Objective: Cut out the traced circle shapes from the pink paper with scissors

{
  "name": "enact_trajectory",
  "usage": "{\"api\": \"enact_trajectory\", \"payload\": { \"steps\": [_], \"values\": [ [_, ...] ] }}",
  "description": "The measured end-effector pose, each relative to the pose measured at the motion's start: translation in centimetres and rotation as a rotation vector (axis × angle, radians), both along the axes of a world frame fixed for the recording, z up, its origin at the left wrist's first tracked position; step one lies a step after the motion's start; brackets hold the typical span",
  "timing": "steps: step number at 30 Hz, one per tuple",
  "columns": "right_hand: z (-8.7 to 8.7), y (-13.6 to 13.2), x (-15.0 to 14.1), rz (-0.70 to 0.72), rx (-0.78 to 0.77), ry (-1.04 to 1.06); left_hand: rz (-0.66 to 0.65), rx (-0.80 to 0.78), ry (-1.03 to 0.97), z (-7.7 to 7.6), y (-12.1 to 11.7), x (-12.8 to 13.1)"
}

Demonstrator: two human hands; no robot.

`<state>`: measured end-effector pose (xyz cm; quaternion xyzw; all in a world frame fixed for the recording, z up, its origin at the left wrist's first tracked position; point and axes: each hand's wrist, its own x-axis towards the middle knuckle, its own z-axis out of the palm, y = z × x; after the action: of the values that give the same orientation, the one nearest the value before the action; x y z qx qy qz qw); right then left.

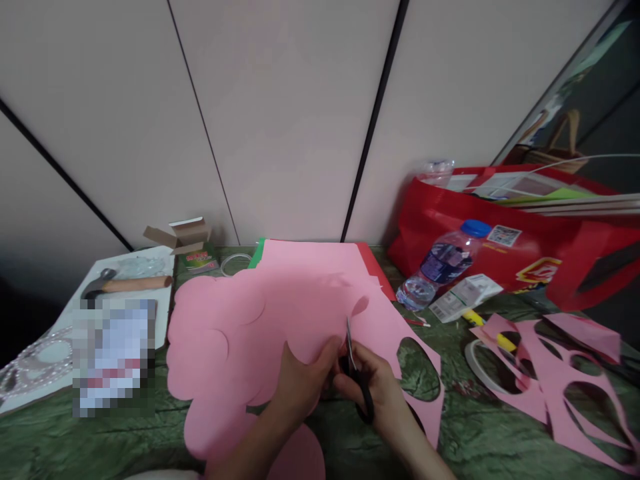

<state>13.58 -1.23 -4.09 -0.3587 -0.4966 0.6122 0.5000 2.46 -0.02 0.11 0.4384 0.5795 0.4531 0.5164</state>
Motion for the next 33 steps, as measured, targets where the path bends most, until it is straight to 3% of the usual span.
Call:
{"api": "enact_trajectory", "payload": {
  "steps": [10, 15, 27, 33],
  "values": [
    [0.09, -0.05, 0.07, -0.051, 0.005, 0.0, -0.028, -0.019, -0.007, -0.03, -0.12, -0.02],
    [0.02, 0.02, 0.14, -0.084, 0.018, -0.027, 0.022, -0.013, 0.003, -0.01, -0.19, 0.08],
    [-0.38, 0.02, 0.15, -0.011, -0.016, 0.068, 0.035, -0.004, 0.008, 0.43, -0.35, 0.27],
    [-0.1, -0.03, 0.13, -0.047, -0.009, -0.003, 0.038, -0.014, 0.001, 0.33, -0.32, 0.21]
  ]
}}
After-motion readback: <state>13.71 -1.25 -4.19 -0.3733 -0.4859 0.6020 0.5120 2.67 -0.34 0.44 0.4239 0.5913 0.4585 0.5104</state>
